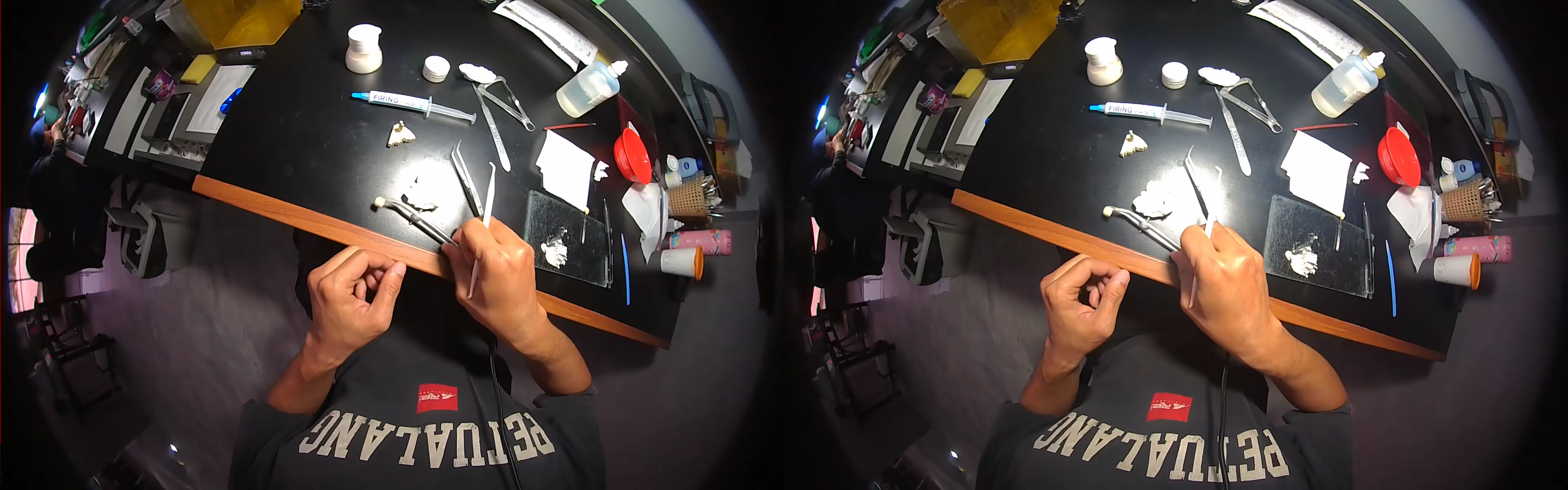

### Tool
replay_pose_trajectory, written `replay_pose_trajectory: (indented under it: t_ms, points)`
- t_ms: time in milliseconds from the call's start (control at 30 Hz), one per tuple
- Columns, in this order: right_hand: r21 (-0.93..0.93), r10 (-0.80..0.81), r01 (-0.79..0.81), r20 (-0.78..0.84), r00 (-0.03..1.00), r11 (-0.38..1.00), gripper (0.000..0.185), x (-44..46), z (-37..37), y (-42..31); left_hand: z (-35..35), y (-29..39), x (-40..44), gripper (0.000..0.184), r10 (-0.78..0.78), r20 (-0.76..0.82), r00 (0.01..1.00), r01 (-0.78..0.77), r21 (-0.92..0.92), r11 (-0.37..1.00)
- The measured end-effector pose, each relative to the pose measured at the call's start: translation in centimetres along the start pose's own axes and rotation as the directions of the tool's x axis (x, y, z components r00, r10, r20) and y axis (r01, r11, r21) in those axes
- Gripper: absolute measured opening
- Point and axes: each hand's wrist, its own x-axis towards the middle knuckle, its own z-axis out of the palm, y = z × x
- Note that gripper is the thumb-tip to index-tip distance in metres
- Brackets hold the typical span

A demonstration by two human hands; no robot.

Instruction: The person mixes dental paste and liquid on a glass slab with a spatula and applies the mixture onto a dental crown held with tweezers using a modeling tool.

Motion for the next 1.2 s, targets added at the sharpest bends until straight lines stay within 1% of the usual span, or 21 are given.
replay_pose_trajectory:
  t_ms: [67,167,200,233,300,333,400,433,500,633,700,733,767,833,867,900,967,1033,1100,1133,1200]
  points:
    - [0.055,0.027,-0.025,-0.025,0.999,0.998,0.023,0.1,0.2,0.0,0.2,0.3,-0.5,0.009,-0.113,0.037,0.993,0.114,-0.035,0.993]
    - [0.099,0.008,0.003,-0.108,0.994,0.995,0.021,-0.5,0.4,-0.1,1.1,-0.4,-1.1,0.004,-0.124,0.026,0.992,0.127,-0.129,0.983]
    - [0.182,-0.005,0.032,-0.149,0.989,0.983,0.020,-1.0,0.2,-0.5,1.2,-0.3,-1.4,0.005,-0.177,0.037,0.983,0.181,-0.170,0.969]
    - [0.254,0.016,0.025,-0.157,0.987,0.967,0.020,-1.4,-0.5,-1.1,0.9,-0.6,-1.8,0.015,-0.188,0.082,0.979,0.200,-0.173,0.964]
    - [0.491,0.079,0.027,-0.192,0.978,0.871,0.024,-2.9,-1.3,-2.0,1.7,0.5,-1.9,0.027,-0.197,0.111,0.974,0.226,-0.421,0.879]
    - [0.577,0.132,0.001,-0.189,0.973,0.816,0.027,-3.5,-1.7,-2.4,2.1,1.4,-1.6,0.036,-0.127,0.149,0.981,0.180,-0.437,0.881]
    - [0.703,0.200,0.015,-0.222,0.954,0.711,0.035,-5.0,-0.9,-2.6,3.5,2.2,-1.7,0.037,-0.103,0.205,0.973,0.204,-0.567,0.798]
    - [0.704,0.215,0.026,-0.251,0.944,0.710,0.037,-5.4,-0.6,-2.3,4.1,2.5,-1.7,0.037,-0.089,0.229,0.969,0.217,-0.625,0.750]
    - [0.708,0.244,0.051,-0.309,0.919,0.704,0.039,-6.2,-0.3,-1.7,4.7,3.3,-1.5,0.036,-0.073,0.289,0.954,0.240,-0.598,0.765]
    - [0.740,0.290,-0.026,-0.231,0.929,0.672,0.050,-8.5,-1.1,-0.1,7.0,4.4,-1.2,0.033,-0.076,0.338,0.938,0.268,-0.569,0.777]
    - [0.728,0.266,-0.002,-0.247,0.932,0.685,0.043,-9.7,-1.6,0.8,7.4,5.1,-1.0,0.032,-0.087,0.400,0.913,0.327,-0.585,0.743]
    - [0.722,0.250,0.012,-0.256,0.934,0.692,0.041,-10.4,-2.0,1.5,7.7,5.5,-0.9,0.030,-0.106,0.380,0.919,0.322,-0.569,0.757]
    - [0.658,0.183,0.048,-0.278,0.943,0.751,0.040,-11.4,-2.5,2.9,7.8,5.7,-0.6,0.031,-0.131,0.405,0.905,0.348,-0.526,0.776]
    - [0.553,0.239,-0.005,-0.353,0.905,0.833,0.061,-12.2,-4.1,4.3,7.6,6.1,0.3,0.031,-0.182,0.447,0.876,0.391,-0.437,0.810]
    - [0.514,0.277,-0.023,-0.422,0.863,0.857,0.062,-12.2,-4.4,4.8,7.1,7.0,0.9,0.032,-0.284,0.506,0.814,0.480,-0.312,0.820]
    - [0.476,0.309,-0.048,-0.490,0.815,0.878,0.063,-12.2,-4.7,5.4,7.1,6.9,1.1,0.033,-0.274,0.510,0.816,0.442,-0.243,0.864]
    - [0.455,0.360,-0.127,-0.472,0.805,0.881,0.040,-12.8,-5.2,7.1,7.1,6.5,1.4,0.035,-0.253,0.523,0.814,0.357,-0.105,0.928]
    - [0.323,0.326,-0.194,-0.428,0.843,0.926,0.033,-12.8,-6.0,7.5,7.5,6.3,1.8,0.044,-0.196,0.510,0.838,0.211,0.030,0.977]
    - [0.298,0.224,-0.096,-0.431,0.874,0.950,0.029,-12.8,-6.6,7.8,7.6,7.4,2.4,0.045,-0.192,0.511,0.838,0.123,0.166,0.978]
    - [0.286,0.172,-0.046,-0.433,0.885,0.957,0.027,-12.8,-6.8,7.9,7.9,6.8,2.3,0.047,-0.104,0.512,0.853,0.046,0.124,0.991]
    - [0.315,0.233,-0.114,-0.373,0.898,0.942,0.027,-13.1,-6.9,7.9,8.6,5.9,2.2,0.048,0.042,0.519,0.854,-0.088,0.064,0.994]
